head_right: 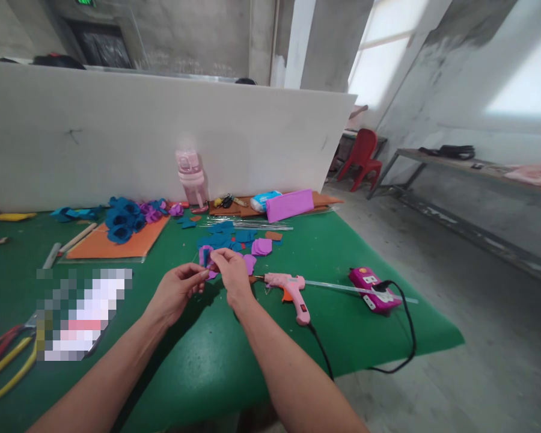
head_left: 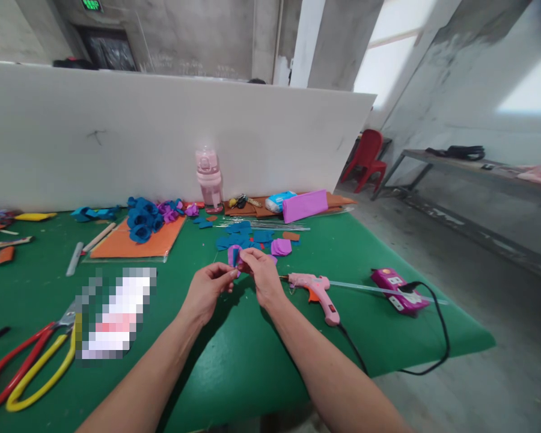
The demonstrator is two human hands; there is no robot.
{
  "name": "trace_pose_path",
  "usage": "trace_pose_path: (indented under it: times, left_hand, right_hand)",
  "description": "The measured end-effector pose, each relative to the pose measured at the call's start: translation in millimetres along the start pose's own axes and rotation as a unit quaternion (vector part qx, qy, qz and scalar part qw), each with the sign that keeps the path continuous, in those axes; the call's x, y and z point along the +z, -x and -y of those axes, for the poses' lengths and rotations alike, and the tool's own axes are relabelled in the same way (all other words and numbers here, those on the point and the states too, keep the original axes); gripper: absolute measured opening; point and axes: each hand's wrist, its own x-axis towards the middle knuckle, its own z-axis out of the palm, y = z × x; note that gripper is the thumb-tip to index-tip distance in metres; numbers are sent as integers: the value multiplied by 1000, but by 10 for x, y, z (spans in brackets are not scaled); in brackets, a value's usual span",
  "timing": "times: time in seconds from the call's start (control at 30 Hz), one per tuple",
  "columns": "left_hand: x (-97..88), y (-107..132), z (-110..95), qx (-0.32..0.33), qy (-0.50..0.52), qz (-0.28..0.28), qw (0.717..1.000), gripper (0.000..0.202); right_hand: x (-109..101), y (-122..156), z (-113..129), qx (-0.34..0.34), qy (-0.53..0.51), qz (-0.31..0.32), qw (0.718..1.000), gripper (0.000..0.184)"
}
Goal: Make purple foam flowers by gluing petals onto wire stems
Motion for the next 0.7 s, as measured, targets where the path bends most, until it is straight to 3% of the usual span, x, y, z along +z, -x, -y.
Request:
trace_pose_path:
  times: [0.37,0.7]
  left_hand:
    - [-7,-5,-8,4,10,-4,1000,23]
    - [-3,-3,-4,4,0,-2,1000,23]
  right_hand:
    - [3,-16,-41,34,31,26,999,11]
    - [-46,-47,-51,-39,73,-7,997,14]
